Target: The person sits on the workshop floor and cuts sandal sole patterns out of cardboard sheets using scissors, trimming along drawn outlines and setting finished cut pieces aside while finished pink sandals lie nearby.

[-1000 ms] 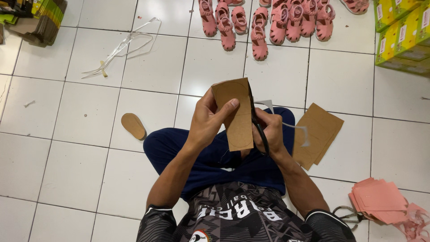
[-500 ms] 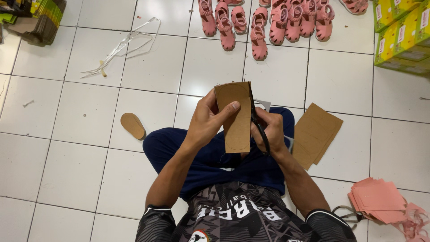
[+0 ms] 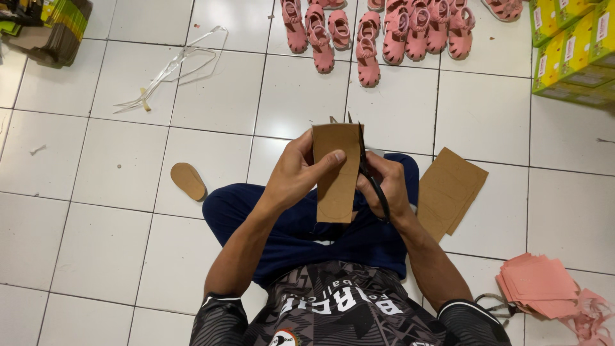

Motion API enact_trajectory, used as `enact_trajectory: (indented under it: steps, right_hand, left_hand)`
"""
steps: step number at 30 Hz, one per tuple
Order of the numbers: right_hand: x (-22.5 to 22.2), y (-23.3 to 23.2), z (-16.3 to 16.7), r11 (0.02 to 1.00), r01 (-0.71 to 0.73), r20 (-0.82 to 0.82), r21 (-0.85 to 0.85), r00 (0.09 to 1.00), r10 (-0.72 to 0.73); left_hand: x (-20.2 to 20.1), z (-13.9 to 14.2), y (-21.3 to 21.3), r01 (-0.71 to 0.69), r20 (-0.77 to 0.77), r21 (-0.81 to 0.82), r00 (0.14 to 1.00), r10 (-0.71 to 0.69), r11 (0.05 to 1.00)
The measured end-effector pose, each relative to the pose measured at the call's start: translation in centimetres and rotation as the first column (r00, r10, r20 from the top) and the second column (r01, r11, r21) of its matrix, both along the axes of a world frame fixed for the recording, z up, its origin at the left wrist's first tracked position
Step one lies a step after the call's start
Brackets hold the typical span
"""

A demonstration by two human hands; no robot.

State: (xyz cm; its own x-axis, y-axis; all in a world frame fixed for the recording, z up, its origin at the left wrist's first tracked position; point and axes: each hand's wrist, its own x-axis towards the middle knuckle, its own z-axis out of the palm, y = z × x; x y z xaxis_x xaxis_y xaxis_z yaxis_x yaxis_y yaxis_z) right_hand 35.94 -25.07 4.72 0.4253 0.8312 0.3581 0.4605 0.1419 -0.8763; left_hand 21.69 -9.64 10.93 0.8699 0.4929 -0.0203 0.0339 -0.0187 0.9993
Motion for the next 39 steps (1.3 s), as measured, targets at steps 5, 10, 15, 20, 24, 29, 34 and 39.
enact_trajectory:
  steps: [5,10,15,20,24,29,34,39]
  right_hand:
    - [0.2,-0.1,0.0,0.998,0.037,0.025,-0.045,0.999,-0.036]
    - [0.0,-0.4,0.3,0.998,0.044,0.032,-0.045,0.999,-0.043]
    - [-0.1,-0.5,0.8,1.000,0.020,0.001,-0.018,1.000,-0.020]
    - [0.0,-0.6,1.1,0.994,0.055,0.026,-0.097,0.998,-0.053]
    - [0.0,-0.7,1.3,0.993,0.063,0.029,-0.105,0.998,-0.060]
    - [-0.1,-0.7,1.5,0.990,0.070,0.035,-0.120,0.997,-0.066]
    - [0.0,-0.9,1.6,0.990,0.056,0.031,-0.133,0.998,-0.052]
    - [-0.5,-0.7,1.0,0.986,0.039,-0.014,-0.160,0.999,-0.042]
  left_hand:
    - [-0.2,0.3,0.1,0.046,-0.021,0.034,0.999,-0.045,0.998]
    - [0.0,0.6,0.3,0.064,-0.006,0.045,0.998,-0.064,0.997]
    - [0.0,0.9,0.7,0.076,-0.058,0.068,0.996,-0.072,0.995]
    - [0.0,1.2,1.1,0.088,-0.055,0.078,0.995,-0.084,0.993]
    - [0.1,1.4,1.3,0.100,-0.089,0.096,0.992,-0.092,0.990]
    - [0.0,1.8,1.5,0.114,-0.093,0.138,0.990,-0.102,0.984]
    - [0.0,1.6,2.1,0.144,-0.140,0.170,0.983,-0.121,0.975]
    - [0.2,-1.0,4.0,0.177,-0.123,0.067,0.978,-0.168,0.982]
